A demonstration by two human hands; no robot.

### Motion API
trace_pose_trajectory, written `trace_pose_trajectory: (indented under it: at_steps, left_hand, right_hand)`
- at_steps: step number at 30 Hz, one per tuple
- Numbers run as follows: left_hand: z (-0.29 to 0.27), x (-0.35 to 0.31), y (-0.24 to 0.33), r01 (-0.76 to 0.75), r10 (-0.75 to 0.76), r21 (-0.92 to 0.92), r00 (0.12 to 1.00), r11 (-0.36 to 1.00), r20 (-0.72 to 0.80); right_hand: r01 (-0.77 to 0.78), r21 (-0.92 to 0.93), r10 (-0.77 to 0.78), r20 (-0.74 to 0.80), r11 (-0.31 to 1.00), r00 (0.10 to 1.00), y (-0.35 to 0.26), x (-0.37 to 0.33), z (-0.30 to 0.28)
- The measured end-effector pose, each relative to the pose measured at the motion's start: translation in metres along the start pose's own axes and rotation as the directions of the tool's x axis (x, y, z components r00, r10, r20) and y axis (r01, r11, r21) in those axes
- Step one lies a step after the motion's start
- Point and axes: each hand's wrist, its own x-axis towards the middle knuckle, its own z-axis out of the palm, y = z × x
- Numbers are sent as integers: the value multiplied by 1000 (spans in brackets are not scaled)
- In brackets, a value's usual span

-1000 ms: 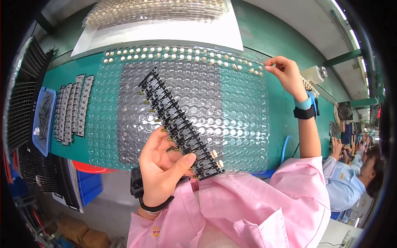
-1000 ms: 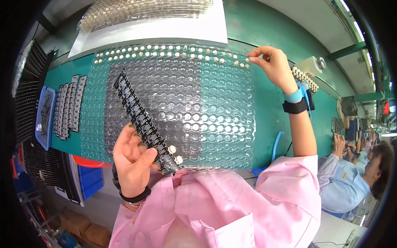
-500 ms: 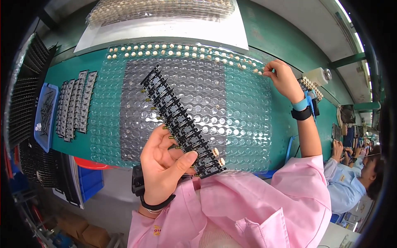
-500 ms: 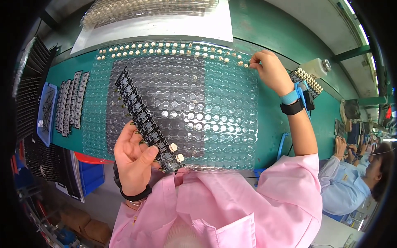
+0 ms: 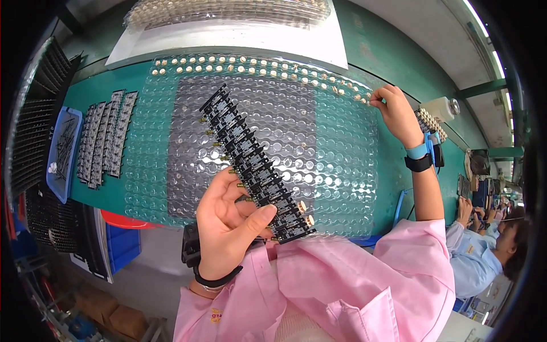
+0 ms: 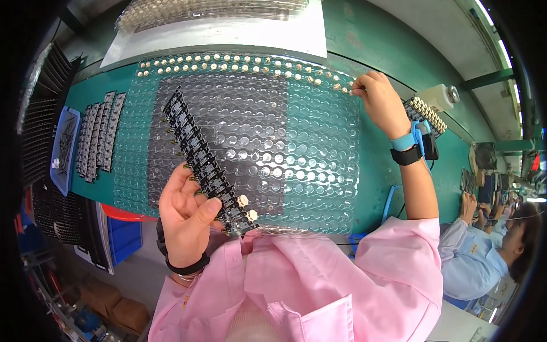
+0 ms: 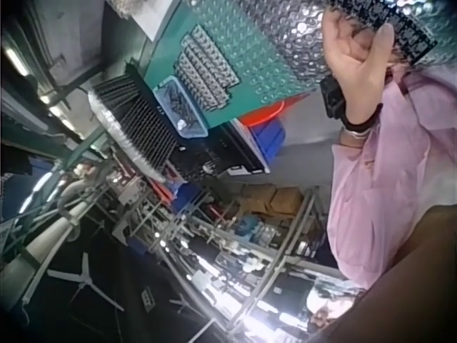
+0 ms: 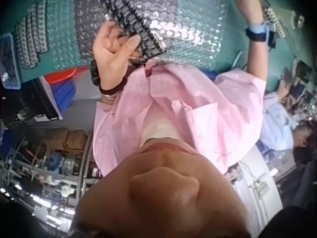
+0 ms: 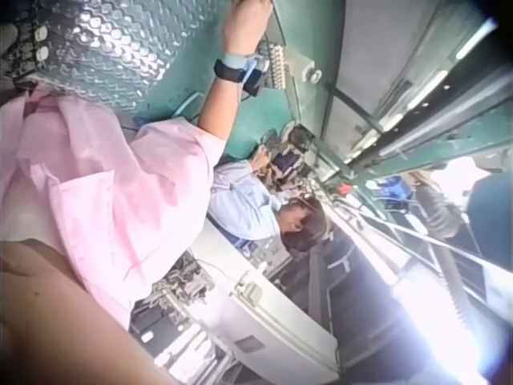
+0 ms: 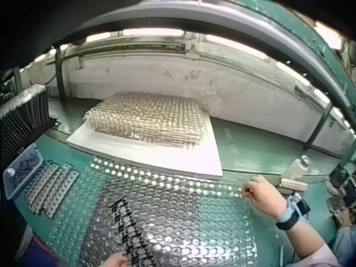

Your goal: Manually picking small electronic components from a tray and inserting them into a PCB strip.

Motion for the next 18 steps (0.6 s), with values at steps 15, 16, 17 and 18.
trace_pose_trajectory:
  at_steps: [15,16,17,18]
  left_hand:
    - [2,2,-2,18,-18,3,998,1000,54]
    - [2,2,-1,18,-18,4,999,1000,50]
    - [3,3,-1,32,-32,0,998,999,54]
    - [5,3,-1,46,-46,-4,997,999,57]
  right_hand:
    - [-123,783,14,145,610,989,-69,-5,-21]
    - [-129,837,-24,167,532,986,-78,-5,-25]
    - [-139,882,-61,186,451,981,-86,-6,-28]
    - [-141,882,-61,188,450,980,-93,-8,-30]
